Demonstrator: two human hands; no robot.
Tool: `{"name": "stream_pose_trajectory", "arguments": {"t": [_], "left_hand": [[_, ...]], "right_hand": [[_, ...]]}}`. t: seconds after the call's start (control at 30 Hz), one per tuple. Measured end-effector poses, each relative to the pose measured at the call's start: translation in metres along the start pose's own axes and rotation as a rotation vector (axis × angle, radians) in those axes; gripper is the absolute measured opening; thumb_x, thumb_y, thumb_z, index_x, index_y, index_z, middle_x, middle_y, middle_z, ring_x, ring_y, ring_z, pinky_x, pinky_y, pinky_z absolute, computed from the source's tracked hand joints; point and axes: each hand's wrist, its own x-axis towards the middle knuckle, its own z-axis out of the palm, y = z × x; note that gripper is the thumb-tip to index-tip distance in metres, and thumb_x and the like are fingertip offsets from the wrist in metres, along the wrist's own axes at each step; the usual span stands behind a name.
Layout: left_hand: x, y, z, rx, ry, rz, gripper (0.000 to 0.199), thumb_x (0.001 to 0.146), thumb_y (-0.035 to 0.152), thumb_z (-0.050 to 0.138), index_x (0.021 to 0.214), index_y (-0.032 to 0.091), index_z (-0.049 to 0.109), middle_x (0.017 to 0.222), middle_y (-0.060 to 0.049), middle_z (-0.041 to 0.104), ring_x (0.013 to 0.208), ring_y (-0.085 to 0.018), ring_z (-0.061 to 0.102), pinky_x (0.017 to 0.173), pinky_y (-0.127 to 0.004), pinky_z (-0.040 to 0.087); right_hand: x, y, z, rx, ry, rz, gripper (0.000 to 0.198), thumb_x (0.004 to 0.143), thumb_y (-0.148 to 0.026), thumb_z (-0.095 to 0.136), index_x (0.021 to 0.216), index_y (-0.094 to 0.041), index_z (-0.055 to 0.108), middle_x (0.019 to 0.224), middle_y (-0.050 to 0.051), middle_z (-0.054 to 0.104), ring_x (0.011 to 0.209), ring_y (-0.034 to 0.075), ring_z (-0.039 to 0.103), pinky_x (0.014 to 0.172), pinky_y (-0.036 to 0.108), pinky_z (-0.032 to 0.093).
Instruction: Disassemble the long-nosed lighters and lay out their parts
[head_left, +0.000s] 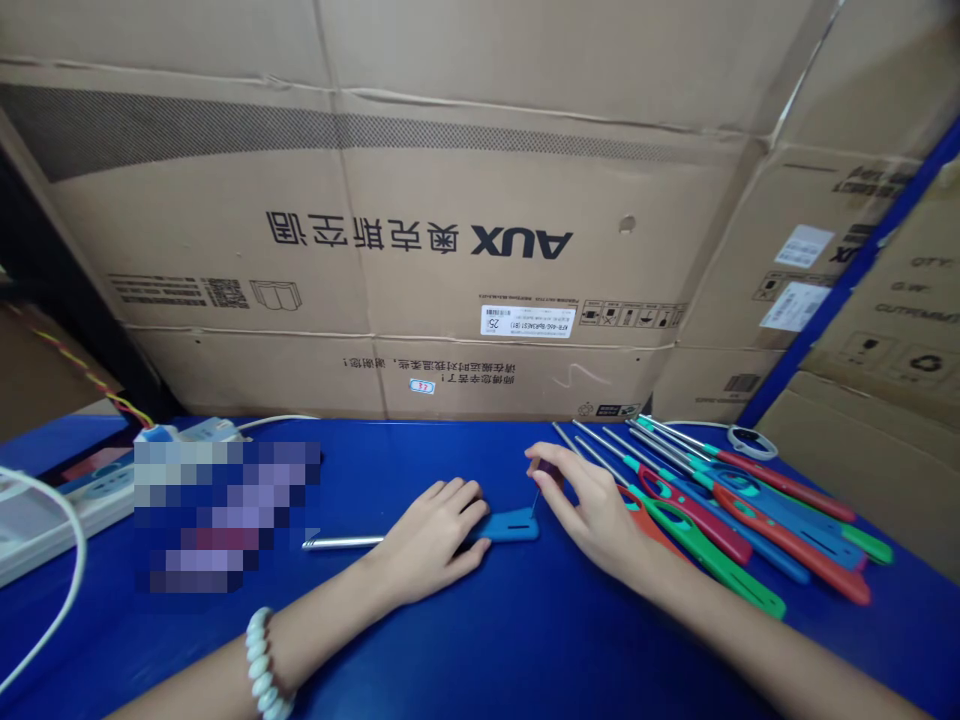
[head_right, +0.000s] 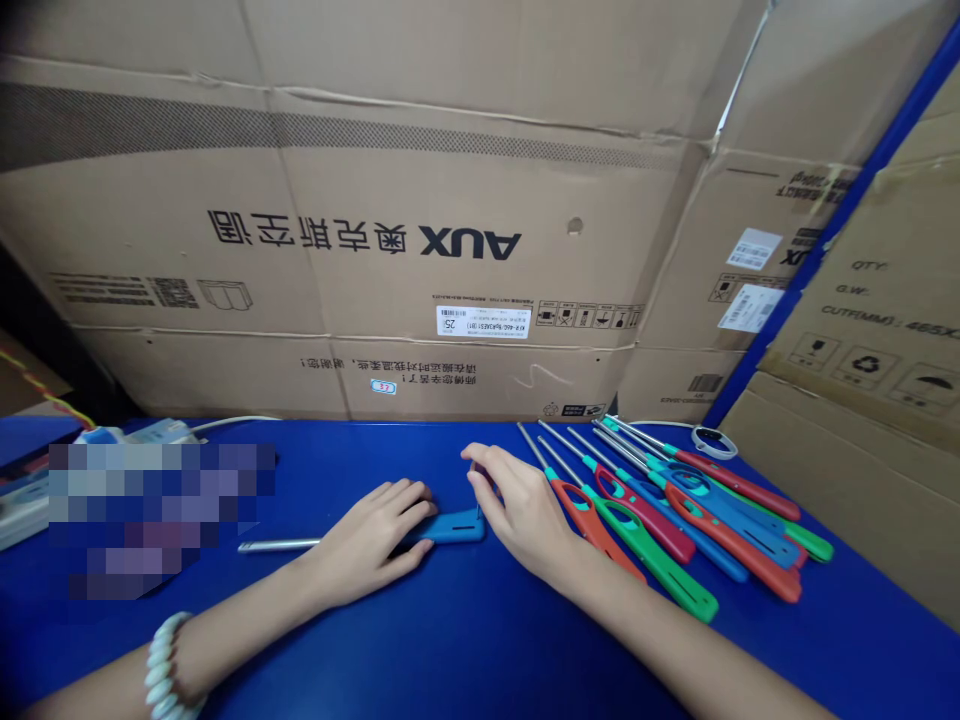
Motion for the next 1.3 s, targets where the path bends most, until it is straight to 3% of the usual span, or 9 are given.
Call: {"name": "stream_pose_trajectory", "arguments": {"t": [0.1,0.23,0.4,0.5,0.77,0.9,1.0,1.1,1.3], "left_hand": [[0.000,0.000,0.001,-0.004,0.021,0.008,0.017,0.090,0.030,0.050,0.102,0.019,0.056,0.100,-0.005,0.056,0.091,-0.024,0.053,0.080,-0.038,0.043],[-0.001,0.001,0.001,-0.011,0.016,0.017,0.018,0.091,0.030,0.049,0.102,0.018,0.056,0.101,-0.006,0.057,0.092,-0.024,0.053,0.081,-0.038,0.044],[-0.002,0.001,0.001,-0.017,-0.005,0.005,0.018,0.090,0.029,0.051,0.103,0.018,0.056,0.103,-0.006,0.056,0.093,-0.024,0.053,0.083,-0.040,0.044],[-0.001,0.001,0.001,-0.016,-0.008,0.008,0.019,0.091,0.029,0.051,0.105,0.018,0.055,0.104,-0.006,0.056,0.094,-0.025,0.053,0.084,-0.040,0.044],[-0.001,0.001,0.000,-0.021,-0.011,0.009,0.018,0.091,0.029,0.052,0.105,0.018,0.055,0.103,-0.006,0.056,0.093,-0.024,0.053,0.083,-0.040,0.044],[-0.001,0.001,-0.001,-0.036,0.001,0.014,0.018,0.091,0.029,0.052,0.104,0.018,0.056,0.104,-0.006,0.056,0.093,-0.024,0.053,0.084,-0.039,0.044],[-0.001,0.001,-0.001,-0.041,-0.003,0.018,0.019,0.091,0.031,0.052,0.105,0.018,0.056,0.104,-0.007,0.056,0.094,-0.024,0.053,0.084,-0.039,0.044],[-0.001,0.000,-0.001,-0.051,-0.005,0.020,0.018,0.091,0.030,0.052,0.103,0.018,0.056,0.103,-0.006,0.056,0.094,-0.024,0.053,0.083,-0.039,0.044],[0.000,-0.001,-0.001,-0.067,0.020,0.034,0.016,0.092,0.031,0.049,0.100,0.019,0.056,0.101,-0.006,0.057,0.091,-0.023,0.054,0.081,-0.036,0.045]], "right_hand": [[-0.001,0.000,0.003,-0.062,0.067,-0.085,0.018,0.094,-0.022,0.047,0.103,-0.020,0.063,0.096,0.008,0.056,0.090,0.020,0.058,0.078,0.032,0.048],[-0.001,0.002,0.007,0.009,0.061,0.002,0.028,0.096,-0.020,0.041,0.110,-0.025,0.065,0.084,0.004,0.052,0.074,0.016,0.054,0.068,0.030,0.048],[-0.004,0.006,0.011,0.017,0.006,0.014,0.038,0.098,-0.019,0.036,0.132,-0.029,0.049,0.085,0.003,0.052,0.071,0.015,0.052,0.067,0.029,0.048],[-0.007,0.007,0.015,0.007,0.069,-0.025,0.041,0.097,-0.019,0.040,0.137,-0.028,0.037,0.086,0.002,0.056,0.072,0.015,0.054,0.068,0.029,0.047],[-0.002,0.002,0.005,-0.078,0.104,-0.054,0.029,0.097,-0.021,0.041,0.122,-0.024,0.054,0.095,0.007,0.056,0.083,0.020,0.055,0.075,0.035,0.046],[0.002,-0.004,0.000,-0.012,0.170,-0.013,0.032,0.096,-0.020,0.043,0.123,-0.027,0.058,0.084,0.003,0.050,0.074,0.017,0.053,0.069,0.033,0.046],[0.005,-0.006,-0.002,0.075,0.187,0.070,0.025,0.091,-0.022,0.052,0.115,-0.025,0.062,0.075,0.000,0.051,0.066,0.015,0.051,0.064,0.031,0.045],[0.009,-0.005,-0.004,0.215,0.211,0.211,0.014,0.084,-0.029,0.064,0.095,-0.021,0.062,0.075,0.000,0.057,0.060,0.013,0.051,0.057,0.028,0.043],[0.016,0.000,-0.011,0.416,0.130,0.310,0.017,0.076,-0.034,0.071,0.080,-0.019,0.062,0.067,0.000,0.062,0.059,0.015,0.057,0.057,0.028,0.045]]}}
